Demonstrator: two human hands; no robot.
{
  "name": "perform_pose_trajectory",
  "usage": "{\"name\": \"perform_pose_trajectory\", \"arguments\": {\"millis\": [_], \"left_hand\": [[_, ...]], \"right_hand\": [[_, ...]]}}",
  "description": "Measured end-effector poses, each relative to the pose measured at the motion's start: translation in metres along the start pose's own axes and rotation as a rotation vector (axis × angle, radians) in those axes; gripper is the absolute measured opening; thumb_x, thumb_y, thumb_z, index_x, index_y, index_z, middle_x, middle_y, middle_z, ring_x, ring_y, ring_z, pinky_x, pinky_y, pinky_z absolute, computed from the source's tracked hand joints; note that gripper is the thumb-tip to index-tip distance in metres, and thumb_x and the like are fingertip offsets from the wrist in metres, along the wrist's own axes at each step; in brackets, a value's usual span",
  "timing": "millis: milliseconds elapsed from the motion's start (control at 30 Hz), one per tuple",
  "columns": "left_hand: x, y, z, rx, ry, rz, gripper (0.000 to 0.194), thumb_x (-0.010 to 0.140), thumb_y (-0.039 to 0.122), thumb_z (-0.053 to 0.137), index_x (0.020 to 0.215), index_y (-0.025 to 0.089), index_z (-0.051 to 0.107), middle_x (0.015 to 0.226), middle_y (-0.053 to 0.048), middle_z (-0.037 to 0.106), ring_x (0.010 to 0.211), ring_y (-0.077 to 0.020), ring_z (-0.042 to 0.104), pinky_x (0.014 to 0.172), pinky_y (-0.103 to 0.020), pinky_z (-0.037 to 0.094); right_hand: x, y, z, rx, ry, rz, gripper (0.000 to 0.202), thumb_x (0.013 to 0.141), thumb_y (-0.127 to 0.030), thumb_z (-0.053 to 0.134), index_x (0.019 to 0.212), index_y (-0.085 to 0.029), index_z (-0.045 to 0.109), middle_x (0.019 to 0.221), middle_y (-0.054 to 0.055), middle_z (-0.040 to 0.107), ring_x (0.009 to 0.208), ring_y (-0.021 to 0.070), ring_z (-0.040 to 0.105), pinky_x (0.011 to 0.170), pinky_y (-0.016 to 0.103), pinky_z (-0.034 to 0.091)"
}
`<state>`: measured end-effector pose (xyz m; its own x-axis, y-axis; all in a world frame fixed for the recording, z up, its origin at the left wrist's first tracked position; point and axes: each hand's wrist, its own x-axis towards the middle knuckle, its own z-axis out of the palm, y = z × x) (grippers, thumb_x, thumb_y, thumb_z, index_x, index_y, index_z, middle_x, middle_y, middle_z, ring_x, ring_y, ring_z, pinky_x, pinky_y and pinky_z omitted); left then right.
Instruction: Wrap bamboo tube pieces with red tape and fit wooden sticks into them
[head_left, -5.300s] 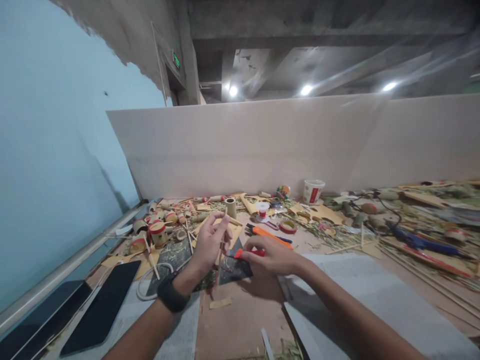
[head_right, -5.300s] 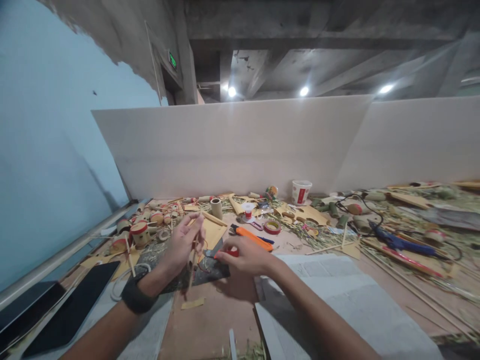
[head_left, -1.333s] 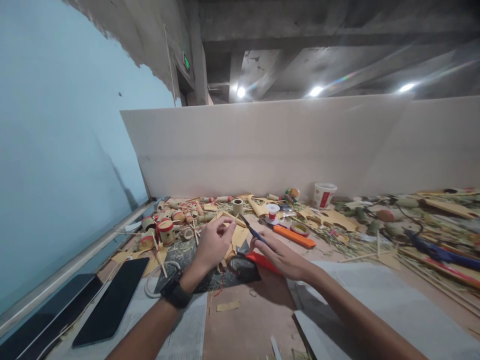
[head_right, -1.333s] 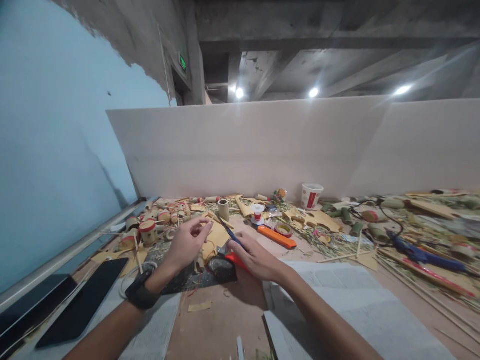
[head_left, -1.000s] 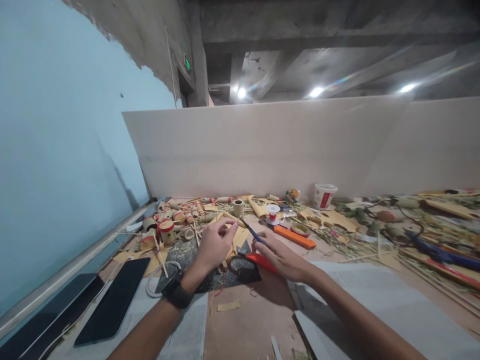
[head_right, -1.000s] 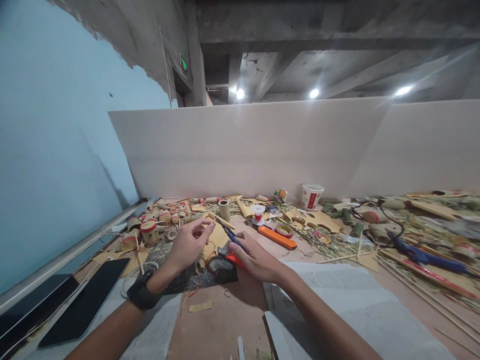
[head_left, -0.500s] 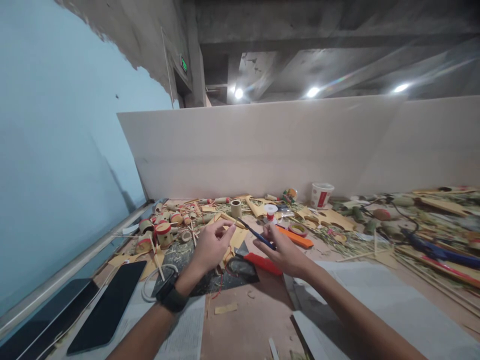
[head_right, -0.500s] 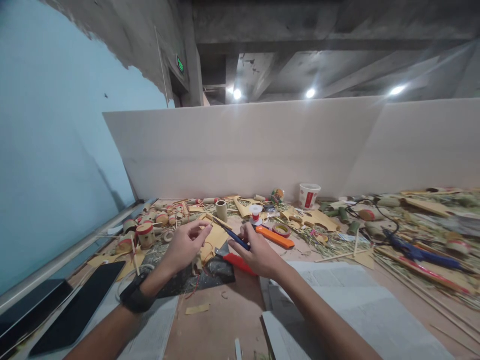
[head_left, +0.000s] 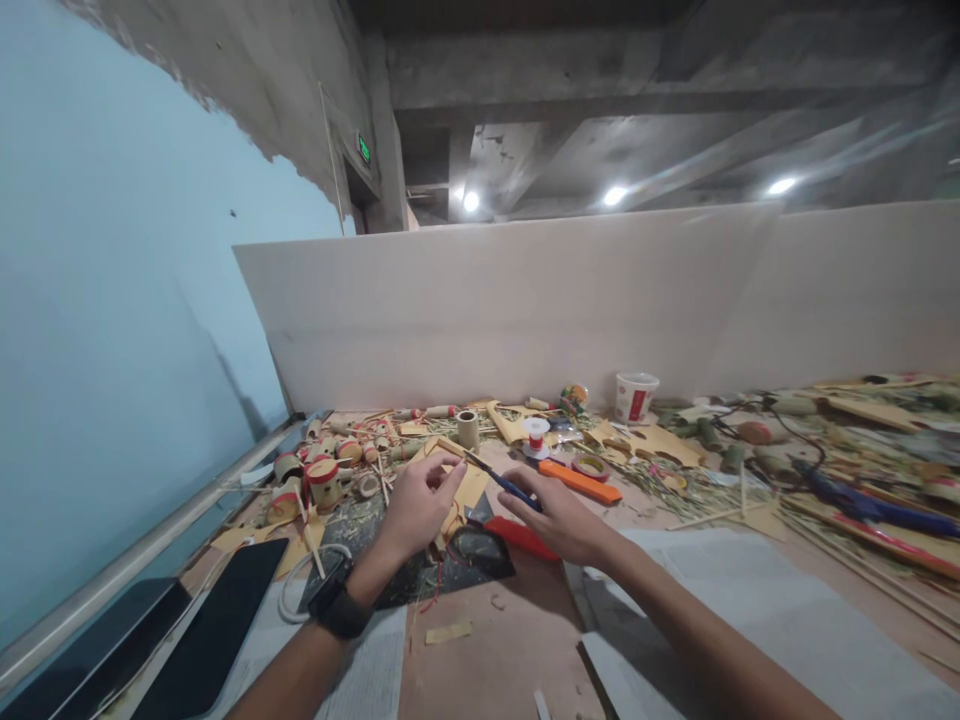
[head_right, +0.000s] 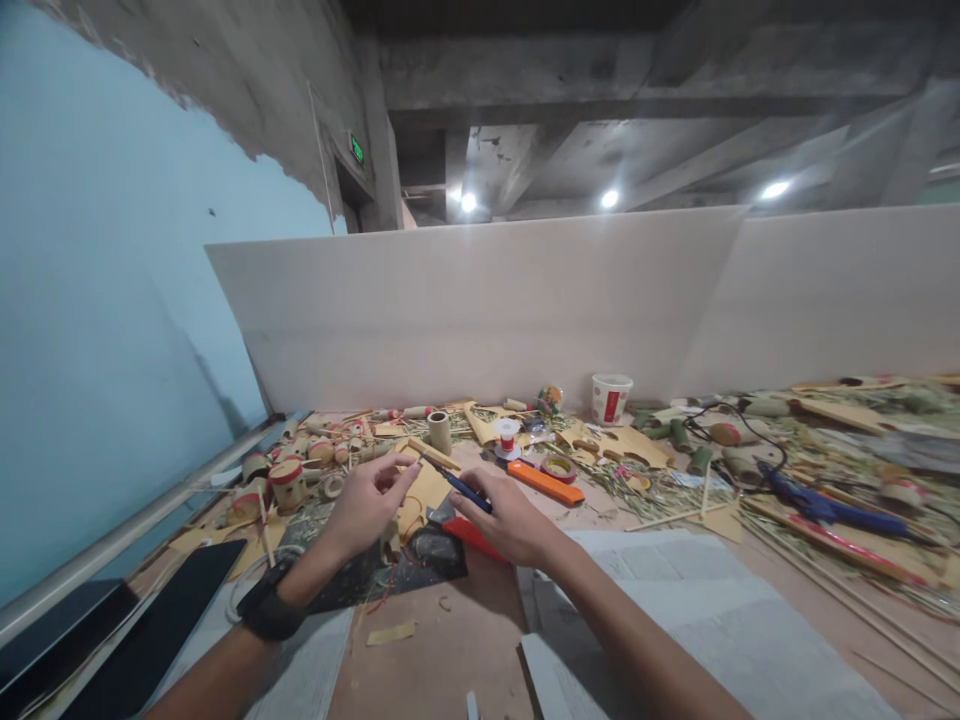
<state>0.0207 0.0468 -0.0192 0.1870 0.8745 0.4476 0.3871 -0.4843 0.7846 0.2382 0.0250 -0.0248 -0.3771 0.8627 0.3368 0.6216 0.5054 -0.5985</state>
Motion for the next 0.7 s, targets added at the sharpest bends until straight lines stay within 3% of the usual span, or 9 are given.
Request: {"name": "perform_pose_trajectory", "arguments": {"millis": [700], "left_hand": [[0.0005, 0.0000, -0.0003, 0.049, -0.009, 0.010, 0.033, 0.090, 0.044, 0.055, 0.086, 0.015, 0.071, 0.063, -0.001, 0.063, 0.056, -0.0143, 0.053, 0.054, -0.024, 0.036]], "right_hand": [[0.0011, 0.0047, 0.0033, -0.158, 0.017, 0.017, 0.043, 0.101, -0.052, 0.040, 0.083, -0.020, 0.062, 0.073, 0.002, 0.064, 0.066, 0.0164, 0.054, 0.061, 0.027, 0.033]]}}
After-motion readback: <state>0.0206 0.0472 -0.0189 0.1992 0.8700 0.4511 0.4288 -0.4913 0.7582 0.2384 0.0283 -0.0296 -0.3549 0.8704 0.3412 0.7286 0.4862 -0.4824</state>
